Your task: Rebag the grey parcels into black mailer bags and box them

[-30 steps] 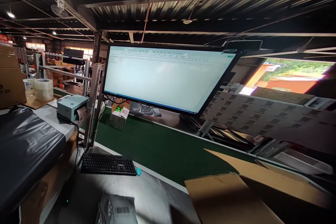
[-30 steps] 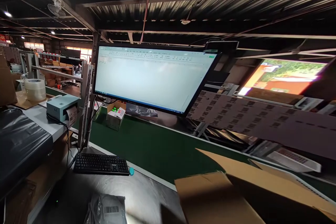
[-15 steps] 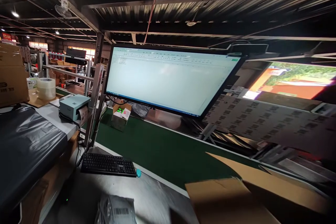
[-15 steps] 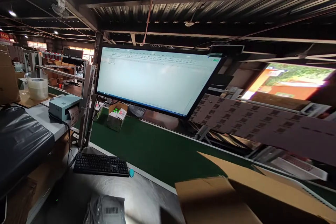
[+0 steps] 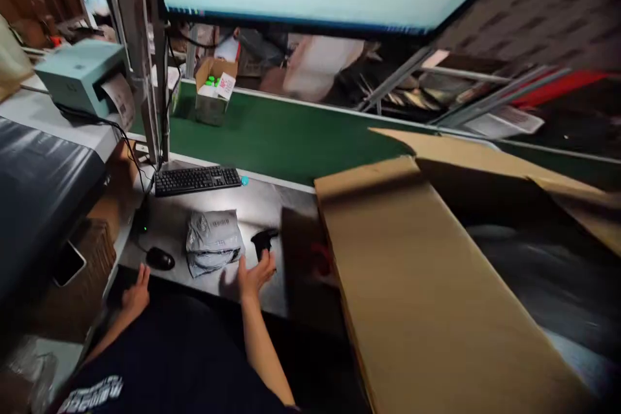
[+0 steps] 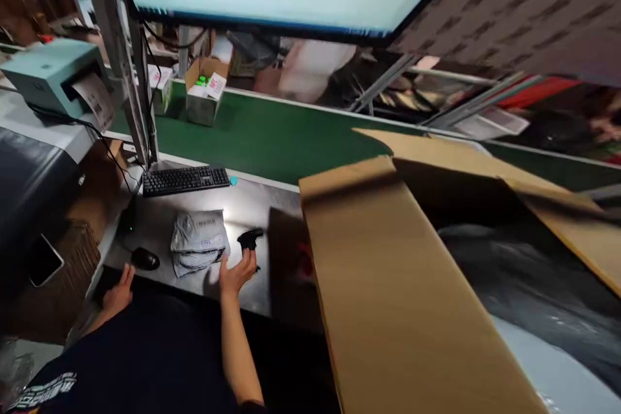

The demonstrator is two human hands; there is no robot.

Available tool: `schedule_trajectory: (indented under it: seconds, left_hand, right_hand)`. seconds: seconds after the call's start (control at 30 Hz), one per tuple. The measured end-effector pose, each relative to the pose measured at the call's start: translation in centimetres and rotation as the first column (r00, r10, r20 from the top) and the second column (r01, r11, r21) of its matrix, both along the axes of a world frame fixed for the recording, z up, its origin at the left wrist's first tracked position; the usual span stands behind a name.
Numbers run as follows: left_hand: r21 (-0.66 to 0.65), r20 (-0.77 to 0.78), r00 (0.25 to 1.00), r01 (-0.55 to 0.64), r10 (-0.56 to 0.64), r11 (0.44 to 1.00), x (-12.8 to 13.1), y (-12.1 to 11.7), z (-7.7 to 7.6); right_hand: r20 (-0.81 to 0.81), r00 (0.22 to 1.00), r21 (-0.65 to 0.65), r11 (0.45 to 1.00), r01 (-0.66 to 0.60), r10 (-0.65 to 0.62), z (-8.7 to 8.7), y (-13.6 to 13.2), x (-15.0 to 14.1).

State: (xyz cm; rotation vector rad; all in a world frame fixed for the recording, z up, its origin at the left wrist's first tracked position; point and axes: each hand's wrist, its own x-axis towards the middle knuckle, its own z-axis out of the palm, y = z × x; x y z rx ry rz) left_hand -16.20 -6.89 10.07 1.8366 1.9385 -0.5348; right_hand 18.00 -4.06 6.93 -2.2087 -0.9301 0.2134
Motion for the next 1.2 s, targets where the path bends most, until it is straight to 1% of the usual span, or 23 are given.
schedule_trajectory:
  seconds: [0.03,0.07,0.1,0.17,0.3,0.4,0.47,0.53,0.6,0.67,0.73,0.83,0.93,1.1,1.2]
  left_hand:
    - [-0.046,0.004,1.0,0.012,-0.012,0.999,-0.3,-0.4,-0.4]
    - [-0.072,0.007,1.0,0.018,-0.018,0.997,-0.4,-0.5,-0.8]
    - [-0.08,0.008,1.0,0.021,-0.02,0.997,-0.4,-0.4,-1.2]
    - [-0.078,-0.003,1.0,0.022,-0.022,0.997,-0.3,-0.2,-1.8]
    - [-0.084,-0.041,0.999,0.015,-0.019,0.996,-0.3,-0.3,-2.2]
    - [-0.097,-0.033,0.999,-0.009,0.006,0.995,-0.3,-0.6,-2.4]
    - [-0.093,-0.017,1.0,-0.028,0.026,0.995,-0.3,-0.7,-2.6]
    - [-0.083,-0.002,0.999,-0.046,0.046,0.995,-0.2,-1.0,-2.8]
    - [-0.066,0.003,0.998,-0.062,0.062,0.996,0.0,-1.2,-3.0]
    - [-0.043,0.008,0.997,-0.07,0.071,0.997,0.2,-1.4,-3.1]
    - [-0.018,0.022,0.997,-0.073,0.073,0.997,0.2,-1.5,-3.2]
    - [-0.002,0.052,0.995,-0.083,0.082,0.997,0.2,-1.6,-3.2]
    - [-0.037,0.064,0.992,-0.104,0.106,0.994,0.0,-1.4,-3.3]
    - [-0.068,0.063,0.992,-0.103,0.108,0.992,0.0,-1.5,-3.1]
    - [-0.052,0.047,0.993,-0.106,0.109,0.993,0.6,-1.1,-2.3]
  right_hand:
    - [0.001,0.99,-0.101,0.984,0.143,-0.144,0.3,-0.3,2.0]
    - [-0.01,0.974,-0.202,0.955,0.218,-0.224,0.6,-0.3,3.6]
    - [-0.033,0.963,-0.285,0.926,0.248,-0.268,1.0,0.0,4.8]
    - [-0.101,0.955,-0.39,0.894,0.22,-0.28,1.6,1.2,6.3]
    - [-0.202,0.951,-0.438,0.89,0.127,-0.236,2.6,4.6,7.4]
    - [-0.296,0.932,-0.433,0.899,0.062,-0.207,3.9,6.4,7.8]
    - [-0.403,0.901,-0.4,0.916,-0.017,-0.159,5.1,6.6,7.5]
    - [-0.536,0.84,-0.348,0.928,-0.133,-0.08,6.5,6.3,6.6]
    - [-0.652,0.759,-0.291,0.925,-0.243,-0.006,7.6,5.7,5.1]
    - [-0.723,0.69,-0.249,0.917,-0.313,0.04,8.5,5.4,3.4]
    - [-0.754,0.654,-0.224,0.913,-0.341,0.059,9.2,5.5,2.0]
    - [-0.764,0.642,-0.21,0.914,-0.347,0.069,10.2,5.9,1.1]
    - [-0.765,0.64,-0.205,0.913,-0.354,0.077,11.4,5.7,1.3]
    - [-0.763,0.637,-0.179,0.911,-0.372,0.11,13.6,4.3,2.0]
    - [-0.769,0.621,-0.142,0.908,-0.394,0.15,14.0,3.5,2.8]
